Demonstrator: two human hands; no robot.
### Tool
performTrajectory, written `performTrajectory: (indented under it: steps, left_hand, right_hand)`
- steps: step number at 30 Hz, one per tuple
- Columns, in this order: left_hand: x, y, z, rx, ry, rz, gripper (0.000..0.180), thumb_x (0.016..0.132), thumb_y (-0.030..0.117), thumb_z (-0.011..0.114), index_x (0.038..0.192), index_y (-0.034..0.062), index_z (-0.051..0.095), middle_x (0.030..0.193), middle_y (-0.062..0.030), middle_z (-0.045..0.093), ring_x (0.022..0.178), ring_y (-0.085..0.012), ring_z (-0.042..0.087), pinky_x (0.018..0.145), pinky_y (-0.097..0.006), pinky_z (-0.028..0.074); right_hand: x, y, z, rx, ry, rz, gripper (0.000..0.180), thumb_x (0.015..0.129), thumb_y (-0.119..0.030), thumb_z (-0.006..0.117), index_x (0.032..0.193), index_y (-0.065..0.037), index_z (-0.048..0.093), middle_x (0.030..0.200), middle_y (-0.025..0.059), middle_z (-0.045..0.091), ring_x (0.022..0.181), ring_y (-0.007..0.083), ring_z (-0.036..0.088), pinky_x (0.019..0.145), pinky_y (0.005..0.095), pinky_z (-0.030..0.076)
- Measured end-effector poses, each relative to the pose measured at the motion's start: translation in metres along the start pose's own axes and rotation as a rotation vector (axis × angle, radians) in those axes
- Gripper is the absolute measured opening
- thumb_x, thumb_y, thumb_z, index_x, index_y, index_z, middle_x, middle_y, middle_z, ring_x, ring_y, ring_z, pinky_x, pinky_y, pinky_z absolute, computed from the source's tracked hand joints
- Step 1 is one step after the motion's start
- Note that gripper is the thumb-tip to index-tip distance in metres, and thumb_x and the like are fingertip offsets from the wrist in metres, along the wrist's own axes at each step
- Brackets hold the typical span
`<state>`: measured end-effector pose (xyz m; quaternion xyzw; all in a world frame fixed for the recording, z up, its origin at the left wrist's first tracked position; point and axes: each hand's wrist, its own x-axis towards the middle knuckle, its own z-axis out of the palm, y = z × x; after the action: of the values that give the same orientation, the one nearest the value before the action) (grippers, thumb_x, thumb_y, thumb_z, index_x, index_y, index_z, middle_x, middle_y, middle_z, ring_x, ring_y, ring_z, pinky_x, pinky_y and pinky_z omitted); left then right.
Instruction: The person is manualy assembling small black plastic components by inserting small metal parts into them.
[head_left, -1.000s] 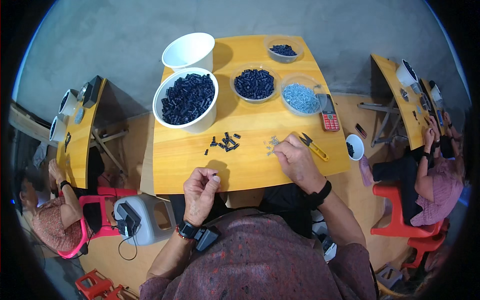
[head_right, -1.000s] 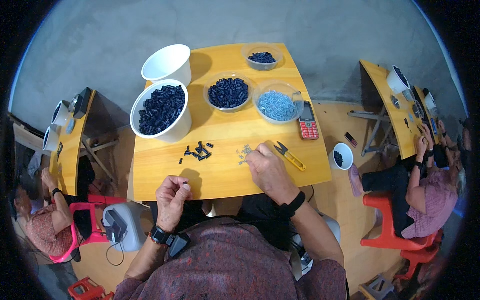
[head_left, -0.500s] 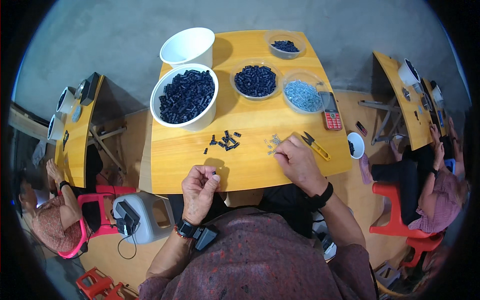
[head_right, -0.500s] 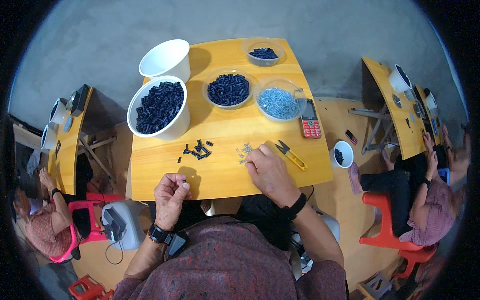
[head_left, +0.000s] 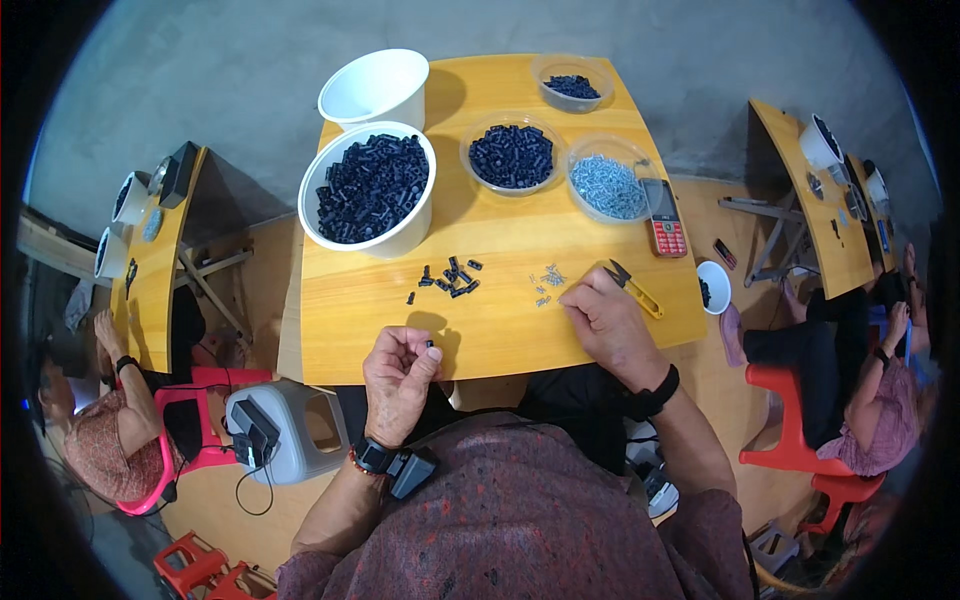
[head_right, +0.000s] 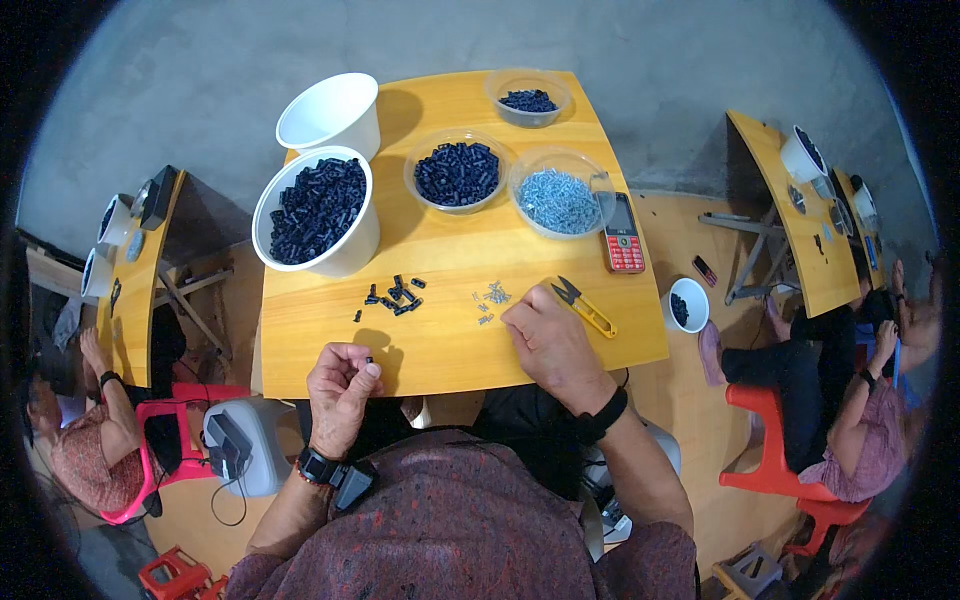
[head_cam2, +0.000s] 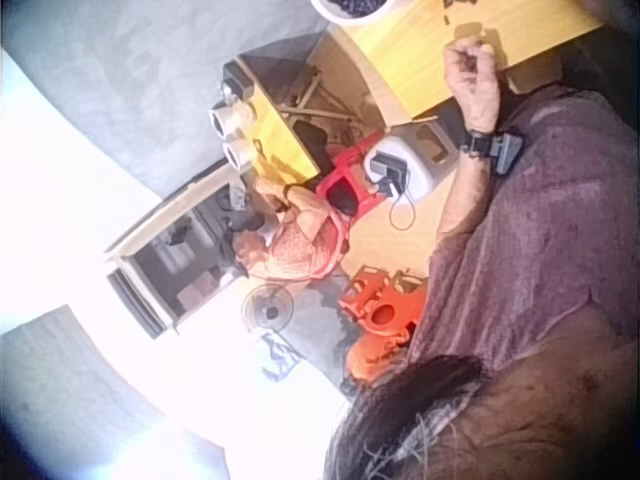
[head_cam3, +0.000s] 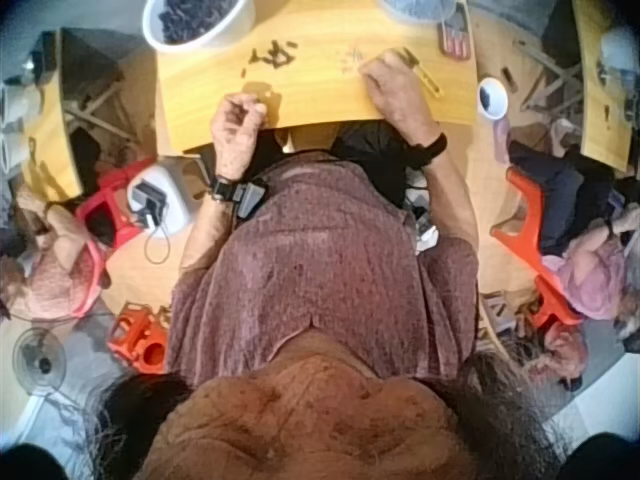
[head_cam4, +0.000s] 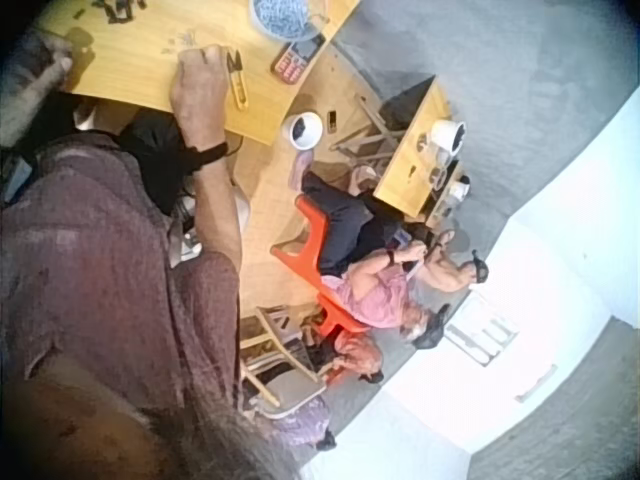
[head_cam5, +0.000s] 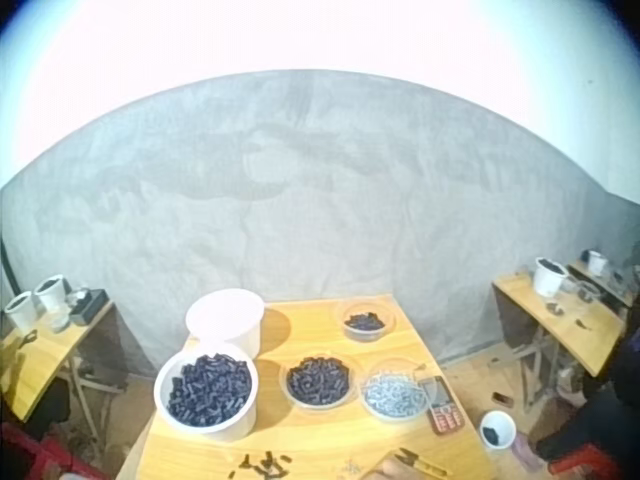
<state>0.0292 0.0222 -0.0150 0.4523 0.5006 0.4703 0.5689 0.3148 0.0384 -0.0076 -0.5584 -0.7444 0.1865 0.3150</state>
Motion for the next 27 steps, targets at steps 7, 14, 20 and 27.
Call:
performTrajectory:
  steps: [7,14,20,27]
  left_hand:
    - [0.001,-0.005,-0.005,0.011,-0.014,0.005,0.015,0.091,0.005,0.066,0.102,0.003,0.055,0.085,0.0004,0.056,0.068,-0.0067,0.057,0.064,-0.023,0.053]
    - [0.0,-0.006,-0.009,0.004,-0.031,-0.026,0.013,0.092,0.006,0.065,0.102,0.0018,0.058,0.087,0.0001,0.058,0.072,-0.0073,0.059,0.067,-0.024,0.055]
    - [0.0,-0.007,-0.013,-0.113,-0.043,-0.03,0.011,0.093,0.004,0.064,0.102,0.0022,0.058,0.087,-0.0026,0.062,0.074,-0.0104,0.062,0.07,-0.025,0.057]
    - [-0.005,-0.005,-0.021,-0.271,-0.098,-0.017,0.012,0.091,0.003,0.066,0.1,0.0003,0.059,0.088,-0.0073,0.066,0.074,-0.0148,0.065,0.071,-0.028,0.056]
  right_hand:
    - [-0.003,-0.001,-0.002,-0.07,-0.024,-0.014,0.007,0.087,-0.007,0.061,0.092,-0.002,0.059,0.09,0.015,0.053,0.086,0.0359,0.059,0.073,0.0443,0.049]
    - [-0.001,-0.002,-0.002,-0.163,-0.075,0.004,0.007,0.092,-0.006,0.057,0.095,-0.003,0.052,0.093,0.0169,0.052,0.088,0.039,0.057,0.073,0.0442,0.047]
    - [-0.004,-0.006,0.001,0.154,0.032,0.075,0.006,0.095,-0.006,0.054,0.098,-0.001,0.055,0.087,0.0118,0.056,0.08,0.0259,0.06,0.07,0.0361,0.049]
    - [0.006,-0.066,0.036,0.817,-0.105,0.261,0.01,0.097,-0.006,0.054,0.103,-0.002,0.06,0.08,0.0021,0.06,0.068,0.0069,0.057,0.062,0.0223,0.049]
